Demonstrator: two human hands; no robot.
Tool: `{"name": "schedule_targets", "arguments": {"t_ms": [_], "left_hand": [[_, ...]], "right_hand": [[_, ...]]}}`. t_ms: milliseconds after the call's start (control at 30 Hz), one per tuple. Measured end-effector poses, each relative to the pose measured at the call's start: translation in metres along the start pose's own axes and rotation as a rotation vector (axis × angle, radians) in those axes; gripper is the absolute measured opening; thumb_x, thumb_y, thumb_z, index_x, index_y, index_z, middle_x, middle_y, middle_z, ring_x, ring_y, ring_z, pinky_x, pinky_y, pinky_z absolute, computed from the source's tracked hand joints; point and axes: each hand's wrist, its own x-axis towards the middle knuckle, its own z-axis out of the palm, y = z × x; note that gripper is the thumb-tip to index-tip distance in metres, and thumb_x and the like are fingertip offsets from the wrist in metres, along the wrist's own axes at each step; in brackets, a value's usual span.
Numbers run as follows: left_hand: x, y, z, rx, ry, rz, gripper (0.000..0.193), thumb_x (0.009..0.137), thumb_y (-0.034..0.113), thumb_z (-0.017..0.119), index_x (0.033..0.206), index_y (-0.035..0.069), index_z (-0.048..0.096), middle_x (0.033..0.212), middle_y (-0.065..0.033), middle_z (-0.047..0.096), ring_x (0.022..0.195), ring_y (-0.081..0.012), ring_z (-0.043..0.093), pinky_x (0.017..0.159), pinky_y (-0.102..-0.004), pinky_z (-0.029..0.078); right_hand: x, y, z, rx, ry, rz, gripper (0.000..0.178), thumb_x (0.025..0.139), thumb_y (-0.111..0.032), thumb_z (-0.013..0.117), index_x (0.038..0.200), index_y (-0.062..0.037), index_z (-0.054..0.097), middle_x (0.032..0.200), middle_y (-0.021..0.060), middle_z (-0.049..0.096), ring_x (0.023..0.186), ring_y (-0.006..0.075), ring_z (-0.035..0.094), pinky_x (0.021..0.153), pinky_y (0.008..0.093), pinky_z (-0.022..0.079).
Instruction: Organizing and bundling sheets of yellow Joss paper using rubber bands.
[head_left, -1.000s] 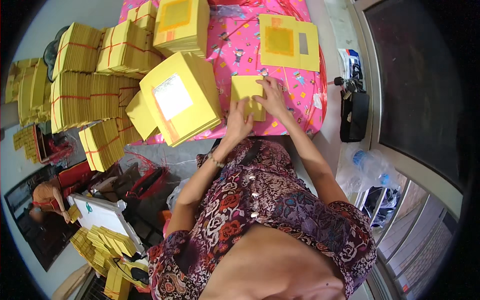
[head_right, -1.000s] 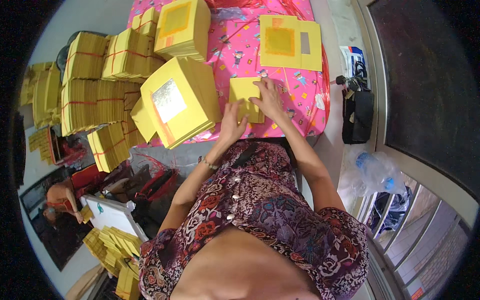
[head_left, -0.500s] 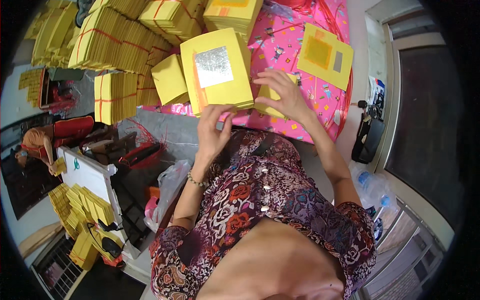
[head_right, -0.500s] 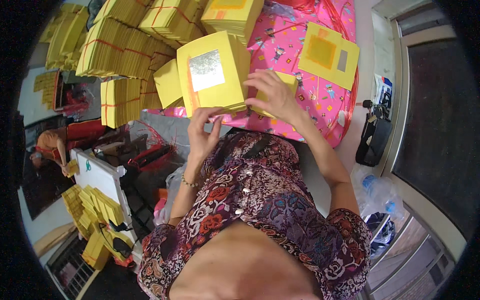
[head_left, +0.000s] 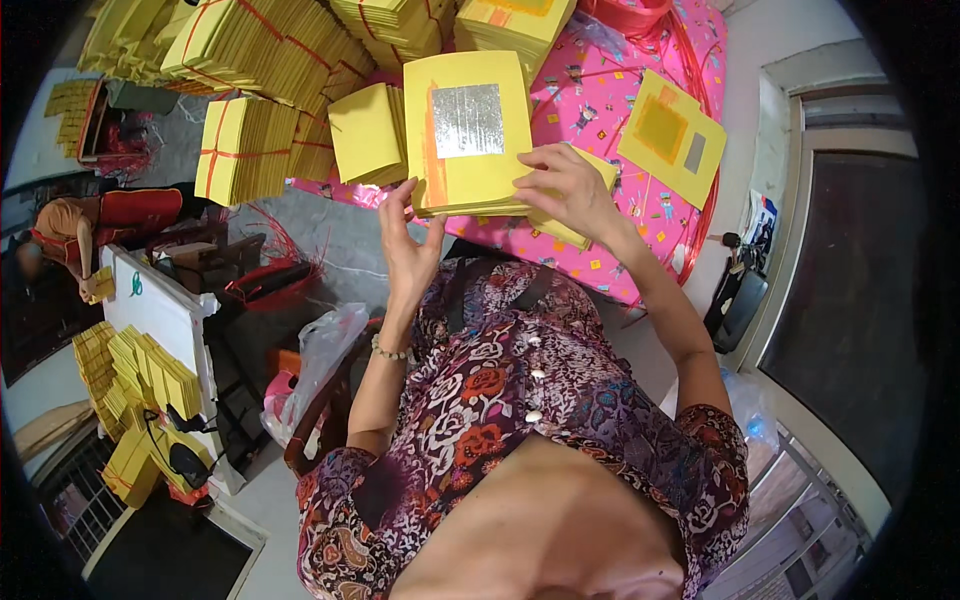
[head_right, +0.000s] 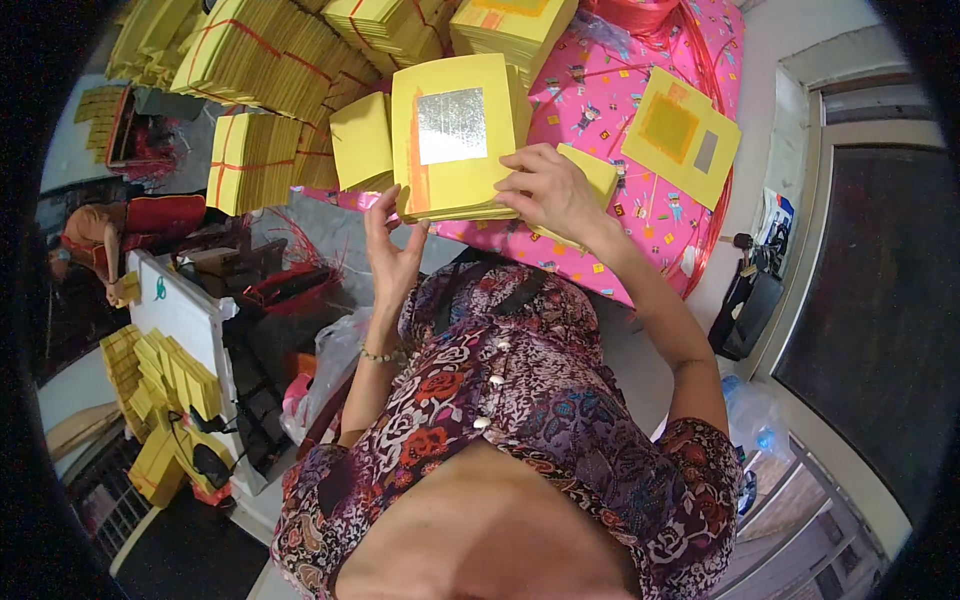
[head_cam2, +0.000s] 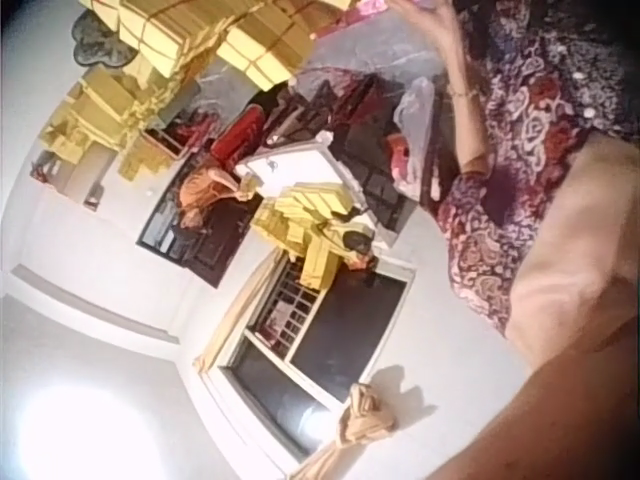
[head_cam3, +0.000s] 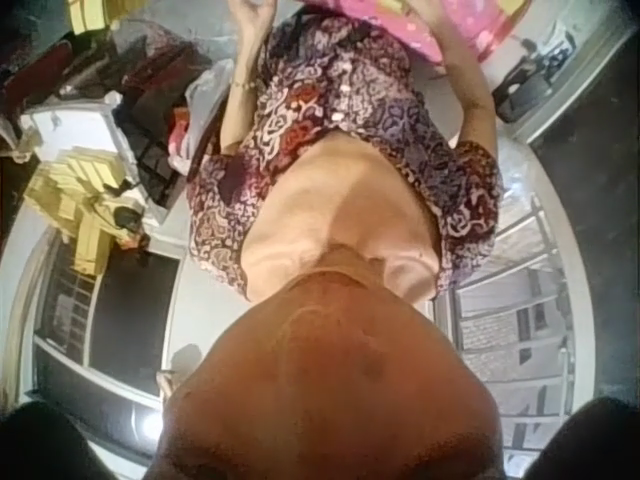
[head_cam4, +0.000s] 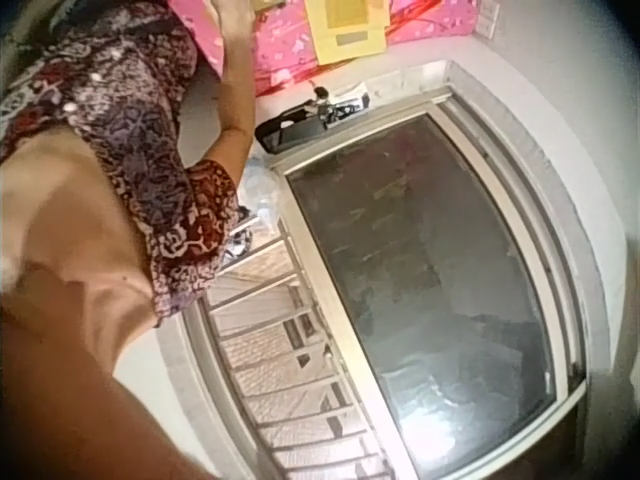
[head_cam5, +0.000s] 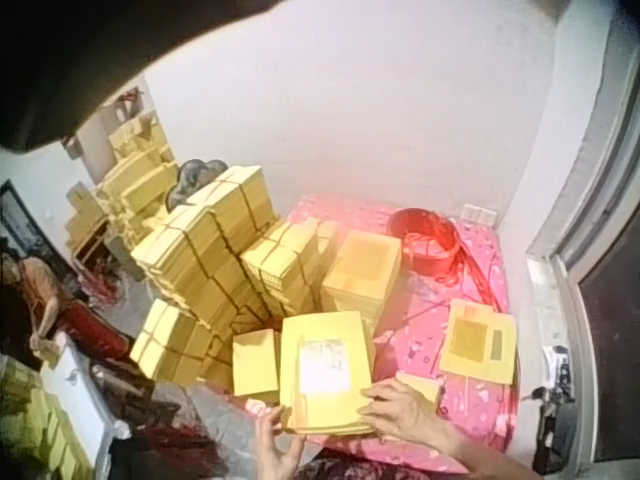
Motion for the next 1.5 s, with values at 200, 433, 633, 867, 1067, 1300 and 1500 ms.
{"name": "schedule_targets", "arguments": {"t_ms": [200,433,633,867,1067,1300,1500], "left_hand": [[0.002,-0.001,-0.001,0.013,-0.007,0.018,0.046,0.077,0.004,0.07,0.12,0.006,0.054,0.112,-0.0117,0.052,0.1,-0.0251,0.052,0.083,-0.034,0.045],[0.006,0.001,-0.003,-0.01,0.014,0.021,0.039,0.076,0.005,0.071,0.113,0.007,0.06,0.107,-0.0102,0.054,0.094,-0.0231,0.052,0.082,-0.0333,0.045],[0.008,0.005,-0.002,0.014,0.019,-0.004,0.038,0.075,0.008,0.073,0.111,0.008,0.062,0.105,-0.0093,0.053,0.093,-0.022,0.052,0.08,-0.0318,0.045],[0.008,0.004,-0.002,-0.008,0.027,0.003,0.037,0.075,0.009,0.074,0.111,0.009,0.062,0.104,-0.0083,0.053,0.092,-0.0206,0.051,0.079,-0.0311,0.045],[0.007,0.003,-0.002,-0.03,0.032,0.0,0.037,0.075,0.008,0.074,0.11,0.009,0.063,0.103,-0.0074,0.053,0.09,-0.0194,0.051,0.077,-0.0303,0.045],[0.007,0.002,-0.001,-0.029,0.03,-0.003,0.037,0.075,0.009,0.074,0.11,0.009,0.063,0.104,-0.0071,0.054,0.09,-0.019,0.051,0.077,-0.0302,0.045],[0.008,0.001,-0.002,-0.025,0.028,0.0,0.037,0.075,0.009,0.074,0.11,0.009,0.063,0.104,-0.0071,0.054,0.089,-0.019,0.051,0.076,-0.0298,0.045]], "right_hand": [[0.003,0.004,0.006,0.153,0.048,0.072,0.012,0.08,-0.016,0.07,0.084,-0.0052,0.07,0.095,0.0067,0.066,0.095,0.0243,0.057,0.083,0.0347,0.047],[0.003,0.015,0.018,0.439,0.109,0.275,0.011,0.08,-0.017,0.071,0.078,-0.0055,0.07,0.079,0.002,0.066,0.075,0.0148,0.055,0.067,0.0281,0.044],[0.002,0.023,0.019,0.489,0.022,0.329,0.009,0.083,-0.01,0.069,0.083,-0.0017,0.07,0.081,0.0031,0.065,0.077,0.0105,0.054,0.069,0.0247,0.042],[0.004,0.022,0.017,0.527,0.006,0.365,0.009,0.082,-0.011,0.069,0.083,-0.0015,0.07,0.081,0.0036,0.065,0.077,0.0114,0.055,0.071,0.0268,0.043],[0.005,0.02,0.015,0.521,0.003,0.368,0.01,0.082,-0.012,0.068,0.082,-0.0023,0.07,0.08,0.0036,0.066,0.078,0.012,0.056,0.072,0.0275,0.044],[0.005,0.024,0.021,0.524,0.066,0.306,0.011,0.08,-0.015,0.072,0.078,-0.0044,0.071,0.073,0.0021,0.063,0.072,0.0113,0.054,0.065,0.0261,0.043],[0.007,0.025,0.02,0.509,0.07,0.252,0.011,0.08,-0.015,0.072,0.078,-0.0043,0.071,0.072,0.0022,0.064,0.073,0.0111,0.056,0.065,0.0258,0.043]]}}
